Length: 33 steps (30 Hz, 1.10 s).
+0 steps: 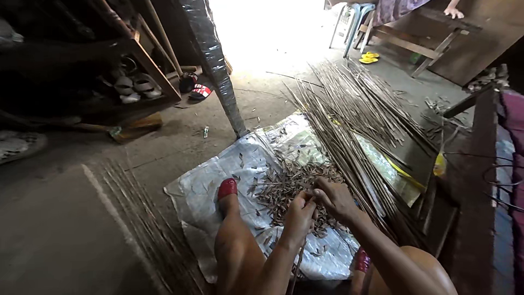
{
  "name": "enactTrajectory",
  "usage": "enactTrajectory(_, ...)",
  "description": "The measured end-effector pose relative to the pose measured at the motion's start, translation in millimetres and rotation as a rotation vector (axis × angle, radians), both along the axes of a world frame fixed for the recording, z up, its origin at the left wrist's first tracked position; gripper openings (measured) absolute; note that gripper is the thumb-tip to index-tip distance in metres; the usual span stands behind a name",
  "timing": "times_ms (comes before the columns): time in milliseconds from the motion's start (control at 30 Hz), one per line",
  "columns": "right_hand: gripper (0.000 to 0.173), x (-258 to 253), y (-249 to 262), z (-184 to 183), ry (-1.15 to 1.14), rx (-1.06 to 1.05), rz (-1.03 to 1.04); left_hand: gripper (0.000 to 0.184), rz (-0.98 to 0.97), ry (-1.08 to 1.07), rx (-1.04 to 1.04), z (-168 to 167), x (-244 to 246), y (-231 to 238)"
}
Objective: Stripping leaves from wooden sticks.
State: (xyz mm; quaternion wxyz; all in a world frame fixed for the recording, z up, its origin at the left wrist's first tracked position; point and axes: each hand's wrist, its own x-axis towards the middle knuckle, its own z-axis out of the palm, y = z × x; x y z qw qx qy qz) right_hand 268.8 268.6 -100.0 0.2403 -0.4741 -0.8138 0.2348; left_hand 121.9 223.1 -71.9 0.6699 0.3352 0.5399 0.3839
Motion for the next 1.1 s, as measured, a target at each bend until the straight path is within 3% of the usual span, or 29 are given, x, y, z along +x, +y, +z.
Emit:
enactTrajectory(67,0.069,-8,-2,1,-0.049,-0.021,-0.076,0.013,-0.004,0.028,-0.002,0,0,1)
enactTrajectory(167,0.061,-16,2,13,-0.052,-0.245,-0.229,0.013,-0.036,0.073,0.006,1,0,1)
enactTrajectory(267,0.048,-1,23,7,0.216,-0.397,-0.368,0.013,-0.066,0.097,0.027,-2,0,-4)
enactTrajectory(367,0.038,4,18,12,0.511,-0.629,-0.182,0.013,-0.026,0.093,0.022,1,-4,1)
enactTrajectory(433,0.026,-1,11,16,0.559,-0.736,-0.064,0.015,-0.004,0.093,0.015,5,-5,5)
enactTrajectory(533,0.012,-1,9,18,0.599,-0.690,-0.093,0.019,-0.074,0.095,0.008,3,-6,3)
enactTrajectory(633,0.011,9,17,17,0.670,-0.653,-0.209,0.020,-0.135,0.081,-0.006,2,-7,1)
enactTrajectory(700,0.021,16,20,15,0.709,-0.604,-0.190,0.018,-0.119,0.076,-0.009,1,-8,2)
enactTrajectory(800,0.058,23,22,10,0.623,-0.447,-0.087,0.018,-0.093,0.082,-0.018,-1,-9,3)
enactTrajectory(900,0.075,23,22,9,0.278,-0.277,-0.047,0.018,-0.094,0.077,-0.013,-1,-7,3)
enactTrajectory(1100,0.065,14,18,25,-0.131,-0.264,-0.050,0.014,-0.093,0.038,0.009,0,-6,1)
